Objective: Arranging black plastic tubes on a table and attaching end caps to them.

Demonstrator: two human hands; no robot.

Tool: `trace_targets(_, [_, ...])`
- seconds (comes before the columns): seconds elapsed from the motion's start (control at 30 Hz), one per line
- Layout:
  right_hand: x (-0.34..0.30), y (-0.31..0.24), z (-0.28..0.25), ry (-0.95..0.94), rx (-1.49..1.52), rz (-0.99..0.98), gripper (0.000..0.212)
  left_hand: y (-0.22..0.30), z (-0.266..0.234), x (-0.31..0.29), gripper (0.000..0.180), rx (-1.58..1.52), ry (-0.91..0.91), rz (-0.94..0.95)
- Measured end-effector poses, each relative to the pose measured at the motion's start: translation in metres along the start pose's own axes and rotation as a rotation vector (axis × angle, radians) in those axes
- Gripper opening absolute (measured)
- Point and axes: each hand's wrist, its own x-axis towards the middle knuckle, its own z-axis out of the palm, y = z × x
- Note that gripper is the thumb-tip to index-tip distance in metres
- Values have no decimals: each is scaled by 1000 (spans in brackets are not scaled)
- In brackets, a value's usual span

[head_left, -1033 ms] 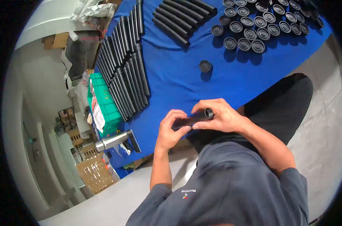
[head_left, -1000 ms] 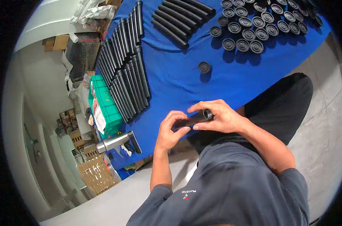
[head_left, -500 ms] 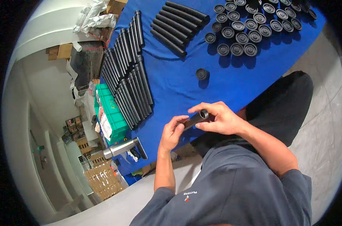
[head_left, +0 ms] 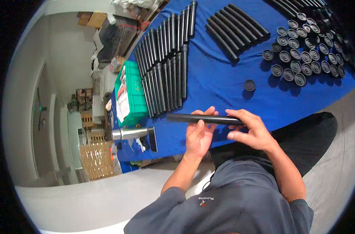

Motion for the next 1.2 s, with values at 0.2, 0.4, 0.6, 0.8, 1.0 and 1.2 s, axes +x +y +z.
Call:
trace_targets(0.2, [0, 6, 11, 97, -210, -156, 34, -3, -31, -18, 31, 238, 103, -518])
trace_targets(0.4, [-3, 11, 10, 175, -273, -139, 32, 5, -7, -14, 42, 1537, -112, 592])
trace_targets(0.6, [3, 8, 11, 101, -47, -74, 42, 0, -15, 12, 44, 1467, -189, 400])
trace_targets(0.8, [-3, 11, 7, 96, 50, -91, 47, 17, 11, 12, 32, 1389, -337, 258])
trace_targets(1.0, [-2, 10, 3, 55, 23, -111, 44, 32, 9, 14, 29, 1392, -492, 171])
trace_targets(1.2, [-2, 13, 3, 25, 71, -97, 44, 28, -2, 8, 35, 1203, -421, 12])
